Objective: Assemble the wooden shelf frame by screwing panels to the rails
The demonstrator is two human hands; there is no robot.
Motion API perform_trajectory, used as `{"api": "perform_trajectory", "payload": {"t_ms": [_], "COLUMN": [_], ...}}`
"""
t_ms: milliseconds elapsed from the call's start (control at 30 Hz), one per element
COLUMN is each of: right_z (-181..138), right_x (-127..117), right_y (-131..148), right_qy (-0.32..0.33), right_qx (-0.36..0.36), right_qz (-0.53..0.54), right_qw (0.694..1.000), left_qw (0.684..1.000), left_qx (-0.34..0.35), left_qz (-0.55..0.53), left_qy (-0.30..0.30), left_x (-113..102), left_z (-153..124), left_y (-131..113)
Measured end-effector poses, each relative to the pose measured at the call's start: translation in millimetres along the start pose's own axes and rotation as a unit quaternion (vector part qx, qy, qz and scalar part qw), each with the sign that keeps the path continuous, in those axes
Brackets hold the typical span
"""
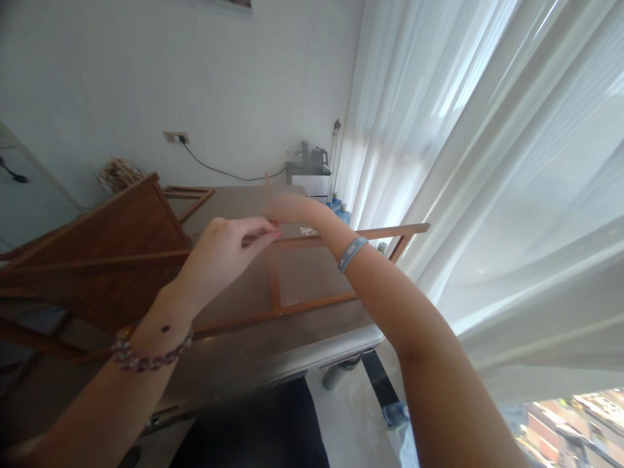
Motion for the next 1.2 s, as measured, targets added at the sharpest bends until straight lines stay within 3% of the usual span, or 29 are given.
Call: {"api": "perform_trajectory", "payload": {"t_ms": [133,200,300,400,500,567,633,800,933,1033,1200], "right_z": [-5,-15,-54,-119,-174,-196,-201,-183,-152,-134,-120], "right_x": [1,-7,-29,-31,-2,27,64,163,222,246,254], "right_y": [-7,-10,-18,-14,-2,0,-7,-45,-51,-37,-25], "right_qy": [0.018,-0.030,-0.210,-0.394,-0.486,-0.514,-0.506,-0.472,-0.368,-0.276,-0.207], "right_qx": [0.022,0.019,0.054,0.060,0.014,-0.019,-0.014,0.108,0.092,0.081,0.093], "right_qz": [0.052,0.085,0.142,0.215,0.310,0.370,0.406,0.293,0.175,0.041,-0.054], "right_qw": [0.998,0.996,0.966,0.892,0.817,0.773,0.761,0.824,0.908,0.957,0.972], "left_qw": [1.000,1.000,1.000,1.000,1.000,1.000,1.000,1.000,1.000,1.000,1.000], "left_qx": [-0.007,-0.011,-0.010,-0.008,-0.011,-0.009,-0.002,0.000,0.005,0.009,0.004], "left_qz": [0.023,0.022,0.011,-0.001,-0.008,-0.010,-0.008,-0.001,-0.002,0.005,0.015], "left_qy": [0.003,0.010,0.011,0.008,0.013,0.016,0.017,0.013,0.007,0.006,-0.004], "left_x": [0,0,0,2,4,5,5,4,2,1,-1], "left_z": [0,0,-1,-1,-1,0,0,1,0,0,-1], "left_y": [0,0,0,1,3,4,3,1,-1,-2,-2]}}
Point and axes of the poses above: each hand's wrist, its own z-axis towards the middle knuckle, its own x-axis out of the palm, y = z × x, the point moved 9 cm from there along z, towards the middle knuckle, and after that the axes turned 10 degrees about y, right-handed, at the moved point
